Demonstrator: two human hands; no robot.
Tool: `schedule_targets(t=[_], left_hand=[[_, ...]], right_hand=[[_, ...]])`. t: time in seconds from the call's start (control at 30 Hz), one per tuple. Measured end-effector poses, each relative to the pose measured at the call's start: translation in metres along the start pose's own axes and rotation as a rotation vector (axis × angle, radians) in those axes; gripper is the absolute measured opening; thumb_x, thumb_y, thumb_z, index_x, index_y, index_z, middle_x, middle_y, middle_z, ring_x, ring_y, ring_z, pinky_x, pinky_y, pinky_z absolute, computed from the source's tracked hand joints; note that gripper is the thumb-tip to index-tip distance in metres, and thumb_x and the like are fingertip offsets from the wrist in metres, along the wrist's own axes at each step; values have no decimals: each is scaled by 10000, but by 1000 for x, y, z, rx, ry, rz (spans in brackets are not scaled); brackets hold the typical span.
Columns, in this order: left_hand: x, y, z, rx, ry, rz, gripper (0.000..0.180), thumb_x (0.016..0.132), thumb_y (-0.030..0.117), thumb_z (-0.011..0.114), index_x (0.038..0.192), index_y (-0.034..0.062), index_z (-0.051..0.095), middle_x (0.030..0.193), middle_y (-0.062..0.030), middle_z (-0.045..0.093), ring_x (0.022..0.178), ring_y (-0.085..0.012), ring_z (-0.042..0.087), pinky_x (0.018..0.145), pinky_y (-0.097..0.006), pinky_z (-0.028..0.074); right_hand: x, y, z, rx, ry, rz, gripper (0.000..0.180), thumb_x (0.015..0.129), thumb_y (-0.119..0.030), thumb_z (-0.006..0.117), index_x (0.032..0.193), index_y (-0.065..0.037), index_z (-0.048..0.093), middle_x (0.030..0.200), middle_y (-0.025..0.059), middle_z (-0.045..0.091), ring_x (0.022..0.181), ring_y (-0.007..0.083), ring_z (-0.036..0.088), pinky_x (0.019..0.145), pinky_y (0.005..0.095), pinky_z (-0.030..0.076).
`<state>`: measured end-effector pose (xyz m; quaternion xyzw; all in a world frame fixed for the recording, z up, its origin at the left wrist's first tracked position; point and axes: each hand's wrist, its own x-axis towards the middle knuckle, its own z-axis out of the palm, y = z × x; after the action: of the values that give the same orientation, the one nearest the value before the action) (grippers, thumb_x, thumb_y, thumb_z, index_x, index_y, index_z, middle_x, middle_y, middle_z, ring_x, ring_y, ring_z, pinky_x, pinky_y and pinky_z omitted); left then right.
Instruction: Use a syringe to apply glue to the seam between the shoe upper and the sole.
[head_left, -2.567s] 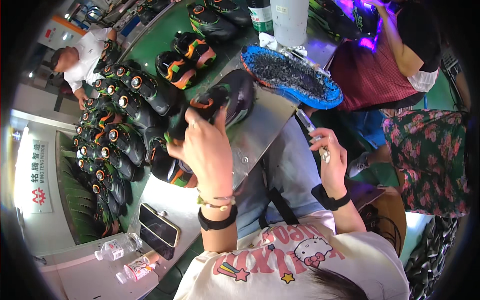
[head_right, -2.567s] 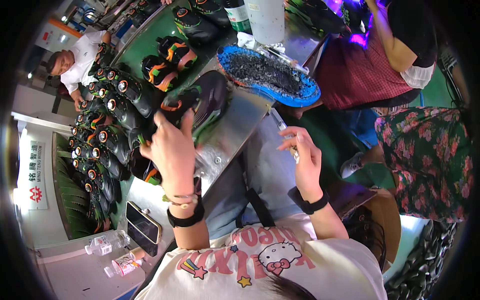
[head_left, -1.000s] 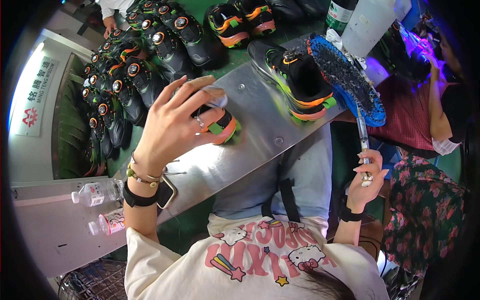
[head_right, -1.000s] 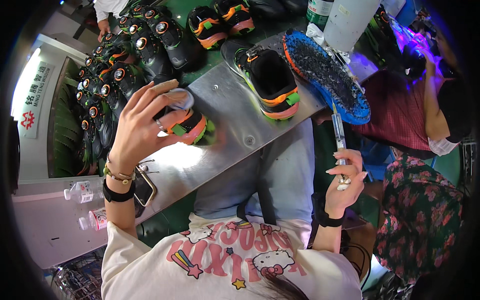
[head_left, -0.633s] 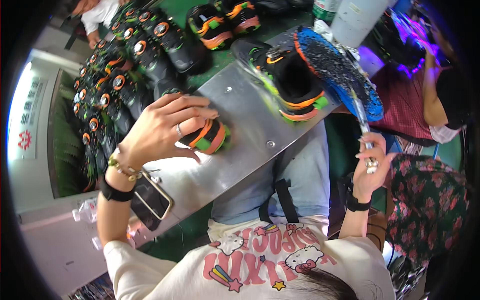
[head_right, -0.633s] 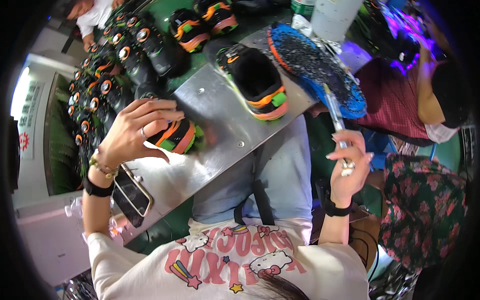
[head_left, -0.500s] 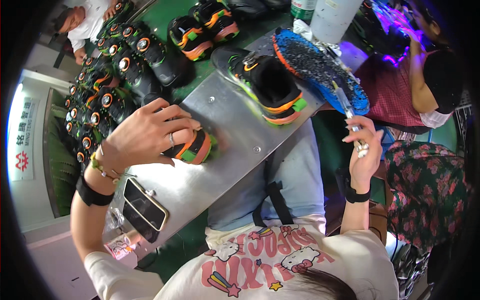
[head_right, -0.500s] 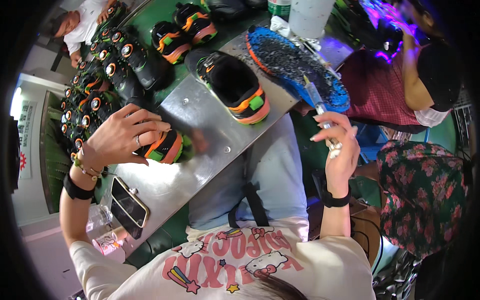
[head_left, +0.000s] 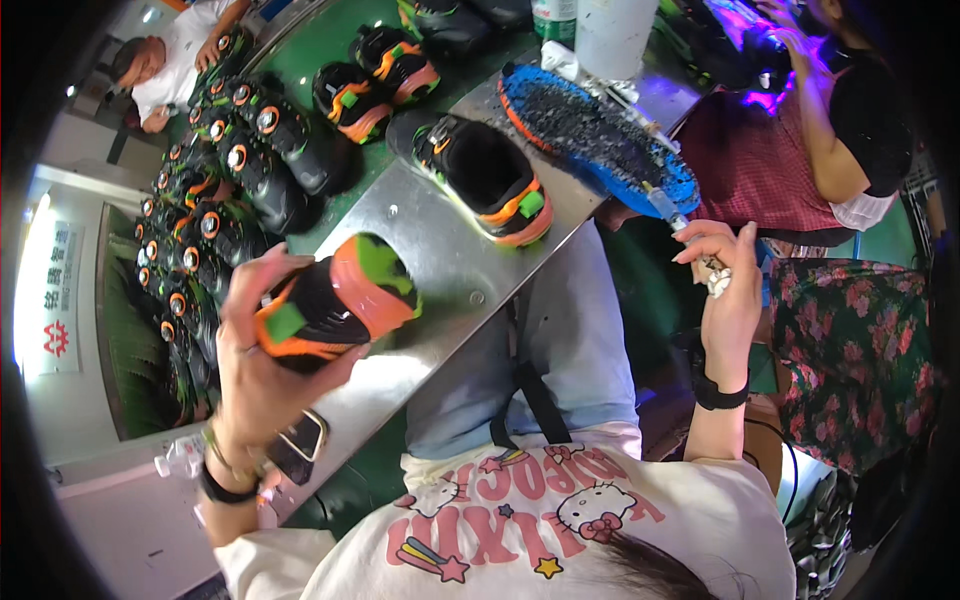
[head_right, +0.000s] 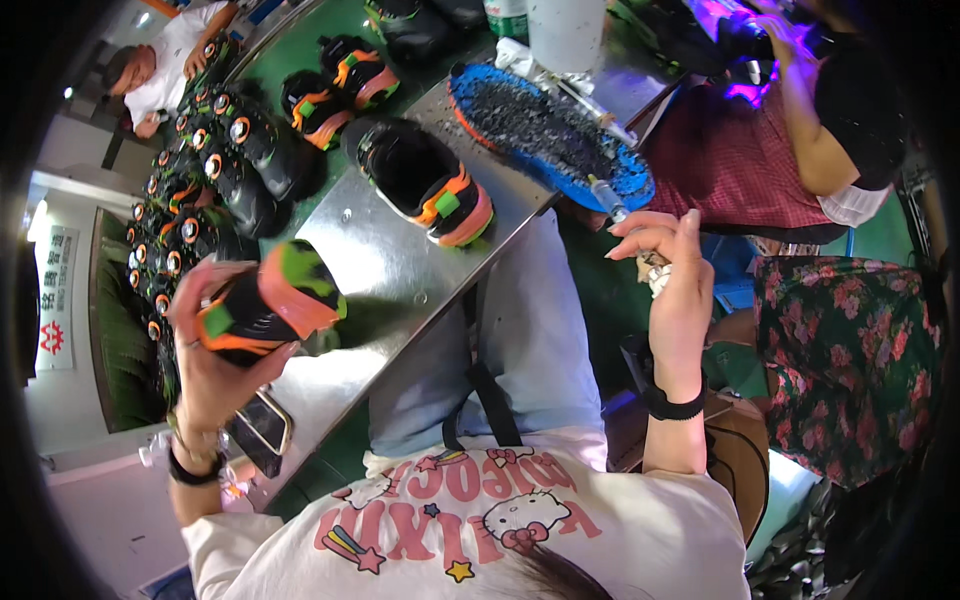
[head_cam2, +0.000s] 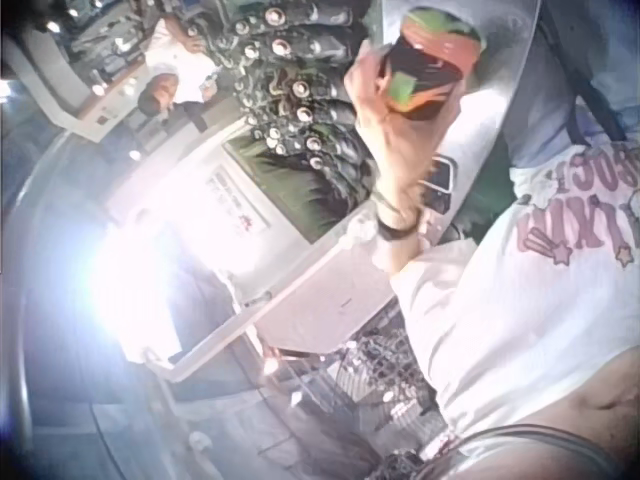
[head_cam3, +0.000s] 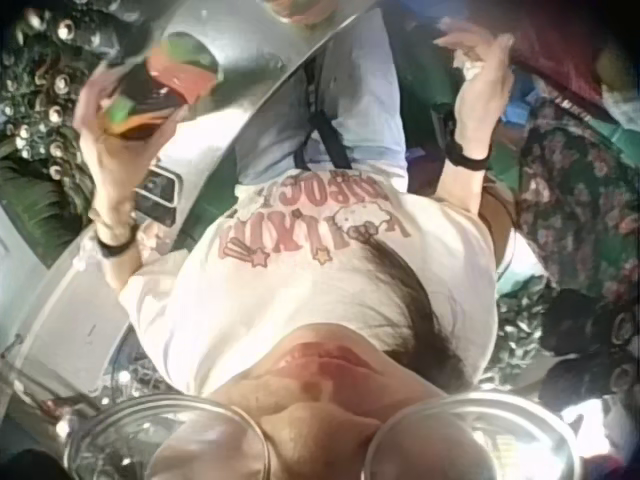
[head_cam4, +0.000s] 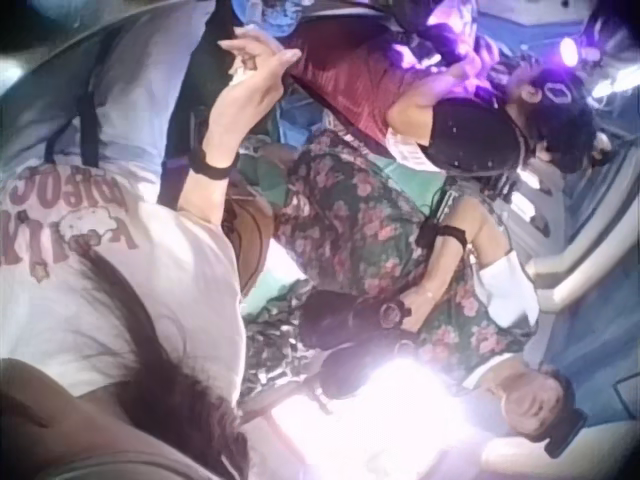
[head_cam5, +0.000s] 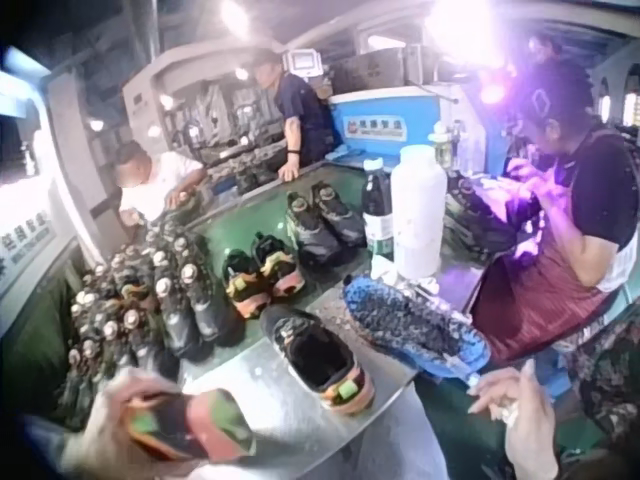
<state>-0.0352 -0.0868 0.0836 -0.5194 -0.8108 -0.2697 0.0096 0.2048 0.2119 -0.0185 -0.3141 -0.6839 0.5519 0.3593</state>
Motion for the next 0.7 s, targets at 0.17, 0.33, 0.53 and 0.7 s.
schedule_targets(t=[0.17,0.33,0.53,0.7], left_hand=[[-57,84,55,215,475,-23,897,600,127,923,1287,45,353,1224,-218,524,1119,-342,538,1014,-471,397],[-73,89,58,333,524,-101,911,633,111,904,1291,-12,286,1226,-271,488,1132,-366,537,1025,-499,411],[-77,79,60,89,569,-17,897,605,130,903,1258,21,298,1173,-266,511,1037,-352,581,968,-451,454],[-81,88,95,13,694,-49,760,578,173,879,1170,51,418,1031,-186,604,830,-305,631,832,-377,494]], right_hand=[[-13,-12,3,-84,-14,-88,714,1086,-370,122,740,12,615,945,102,658,774,139,521,768,278,386],[-22,8,3,-70,-19,-109,695,1083,-343,132,743,17,621,973,123,661,712,144,472,731,275,369],[-32,4,-1,15,71,-193,672,1068,-345,169,715,18,610,982,167,642,720,149,454,737,293,364],[-29,2,13,-14,66,-111,666,1068,-361,197,735,42,610,1016,166,646,716,150,438,730,288,362]])
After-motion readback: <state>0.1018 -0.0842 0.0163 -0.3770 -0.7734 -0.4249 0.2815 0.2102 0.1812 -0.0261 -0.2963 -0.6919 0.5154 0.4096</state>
